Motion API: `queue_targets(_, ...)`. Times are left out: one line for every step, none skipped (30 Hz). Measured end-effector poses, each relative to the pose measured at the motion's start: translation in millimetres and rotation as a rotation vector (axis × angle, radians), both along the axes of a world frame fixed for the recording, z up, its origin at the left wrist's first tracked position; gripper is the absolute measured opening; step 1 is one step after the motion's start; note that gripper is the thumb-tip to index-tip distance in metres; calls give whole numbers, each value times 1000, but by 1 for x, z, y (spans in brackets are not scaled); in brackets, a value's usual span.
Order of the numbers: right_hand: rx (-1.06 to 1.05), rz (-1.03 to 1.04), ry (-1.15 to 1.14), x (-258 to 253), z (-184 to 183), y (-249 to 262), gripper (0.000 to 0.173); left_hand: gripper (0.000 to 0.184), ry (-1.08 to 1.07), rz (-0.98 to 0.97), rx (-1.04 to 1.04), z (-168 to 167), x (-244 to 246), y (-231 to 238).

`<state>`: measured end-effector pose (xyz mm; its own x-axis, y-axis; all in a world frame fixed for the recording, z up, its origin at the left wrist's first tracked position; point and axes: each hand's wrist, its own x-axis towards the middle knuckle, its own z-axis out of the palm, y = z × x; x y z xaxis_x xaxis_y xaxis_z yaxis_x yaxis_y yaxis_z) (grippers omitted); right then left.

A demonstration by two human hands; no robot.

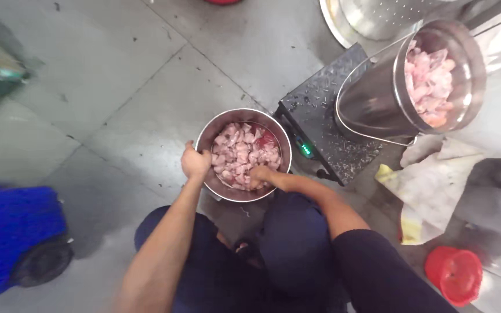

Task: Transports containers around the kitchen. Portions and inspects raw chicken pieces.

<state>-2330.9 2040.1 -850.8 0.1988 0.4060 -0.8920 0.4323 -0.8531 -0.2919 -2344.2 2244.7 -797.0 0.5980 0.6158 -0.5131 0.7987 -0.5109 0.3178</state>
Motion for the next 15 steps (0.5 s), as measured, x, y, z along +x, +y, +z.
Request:
queue_targets(-2, 41, 11, 2, -3, 3, 52, 59, 1, -3, 2, -1, 0, 1)
queue_targets(-13, 74, 19, 3, -5, 5, 50, 58, 1, -11, -1, -1, 0, 2)
queue_targets(-31, 97, 30, 7, -7, 6, 49, 59, 2, -18, -4, -1, 2, 2)
queue_targets(-43, 110, 63, 8, -8, 7, 48, 59, 6, -24, -3, -1, 2, 3)
queue_targets(-41, 121, 114, 9, -8, 9, 49, 59, 16, -29, 0, -1, 1, 3)
queue_targets(-17, 113, 162, 12, -5, 9, 48, 59, 27, -33, 0, -1, 2, 3)
queue_targets(34, 61, 208, 16, 9, 6, 45, 59, 33, -37, -5, 1, 4, 3)
queue_targets(114, -60, 244, 18, 41, -2, 36, 59, 37, -34, -13, 2, 4, 4)
queue_targets(190, -270, 302, 17, 83, -16, 28, 59, 34, -27, -19, 3, 4, 4)
queue_targets(370, -460, 370, 11, 105, -38, 29, 58, 34, -17, -21, 3, 4, 4)
queue_targets(523, -586, 440, 6, 107, -52, 36, 58, 30, -9, -21, 3, 4, 5)
queue_targets(542, -622, 477, 6, 106, -54, 34, 57, 30, -1, -20, 3, 4, 4)
queue_targets(424, -577, 454, 10, 106, -44, 25, 56, 36, 9, -21, 1, 3, 4)
queue_targets(235, -426, 397, 15, 96, -25, 29, 55, 43, 15, -22, 0, 2, 4)
queue_targets(105, -227, 357, 19, 68, -6, 41, 54, 48, 17, -20, -1, 4, 5)
